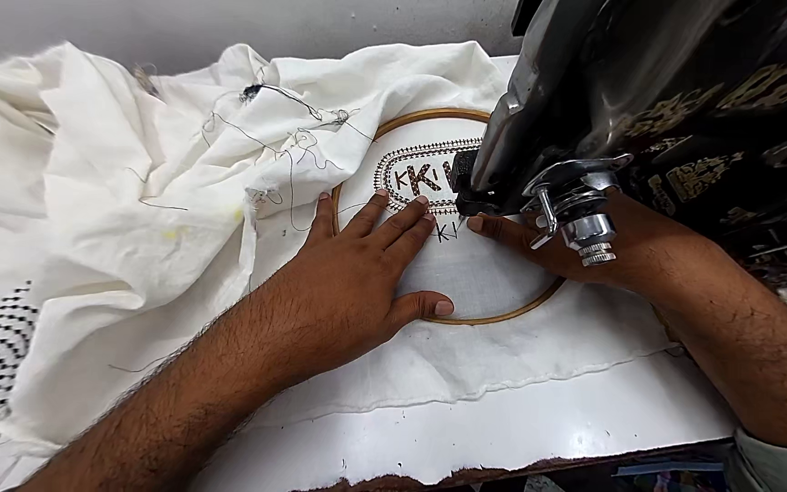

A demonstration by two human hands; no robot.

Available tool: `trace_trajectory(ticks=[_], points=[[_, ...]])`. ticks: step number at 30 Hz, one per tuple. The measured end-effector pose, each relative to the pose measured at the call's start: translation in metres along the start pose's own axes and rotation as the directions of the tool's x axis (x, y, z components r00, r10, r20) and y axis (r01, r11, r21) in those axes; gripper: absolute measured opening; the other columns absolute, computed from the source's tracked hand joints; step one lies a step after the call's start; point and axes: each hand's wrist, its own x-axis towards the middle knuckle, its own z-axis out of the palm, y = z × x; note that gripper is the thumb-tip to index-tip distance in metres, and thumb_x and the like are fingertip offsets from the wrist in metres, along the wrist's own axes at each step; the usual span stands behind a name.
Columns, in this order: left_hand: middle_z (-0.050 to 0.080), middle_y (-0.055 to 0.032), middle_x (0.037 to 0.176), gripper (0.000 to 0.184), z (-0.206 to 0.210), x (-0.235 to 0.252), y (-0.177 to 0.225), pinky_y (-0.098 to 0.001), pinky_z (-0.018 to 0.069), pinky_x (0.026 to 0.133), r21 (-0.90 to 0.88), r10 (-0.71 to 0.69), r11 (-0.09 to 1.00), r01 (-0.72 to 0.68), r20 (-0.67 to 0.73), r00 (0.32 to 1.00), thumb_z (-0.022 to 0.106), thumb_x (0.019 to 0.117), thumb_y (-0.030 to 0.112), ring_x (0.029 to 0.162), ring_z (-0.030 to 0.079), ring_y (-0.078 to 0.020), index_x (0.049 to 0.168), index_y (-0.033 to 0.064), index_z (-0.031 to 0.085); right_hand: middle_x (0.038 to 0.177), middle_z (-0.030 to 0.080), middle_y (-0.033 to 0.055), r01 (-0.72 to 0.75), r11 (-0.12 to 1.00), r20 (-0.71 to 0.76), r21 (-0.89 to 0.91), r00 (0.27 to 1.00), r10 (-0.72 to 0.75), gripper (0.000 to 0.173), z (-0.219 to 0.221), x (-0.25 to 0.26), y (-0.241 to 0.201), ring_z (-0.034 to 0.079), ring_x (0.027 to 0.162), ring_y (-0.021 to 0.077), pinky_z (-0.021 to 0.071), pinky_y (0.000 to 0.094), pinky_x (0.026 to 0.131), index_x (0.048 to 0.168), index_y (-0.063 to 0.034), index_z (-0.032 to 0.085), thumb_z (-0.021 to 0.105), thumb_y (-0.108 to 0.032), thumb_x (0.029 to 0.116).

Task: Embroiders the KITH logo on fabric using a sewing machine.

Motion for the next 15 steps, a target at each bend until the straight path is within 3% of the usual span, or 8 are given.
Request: trace_trajectory(ticks=[15], points=[[0.037,-0.0024,0.166,0.084,0.0022,0.0028,-0.0042,-0.0784,0.0124,0.116,-0.020,0.007,1.000,-0.007,-0.029,1.000,0.026,0.0992,0.074,0.155,0.029,-0.0349,0.159,0.0173,0.042,0.141,0.061,0.0211,0.063,0.998,-0.075,0.031,0.995,-0.060,0.055,0.0008,-0.0004,0.0026,0.045,0.142,0.0460,0.0255,0.0729,0.114,0.133,-0.0100,0.068,0.047,-0.051,0.1031]])
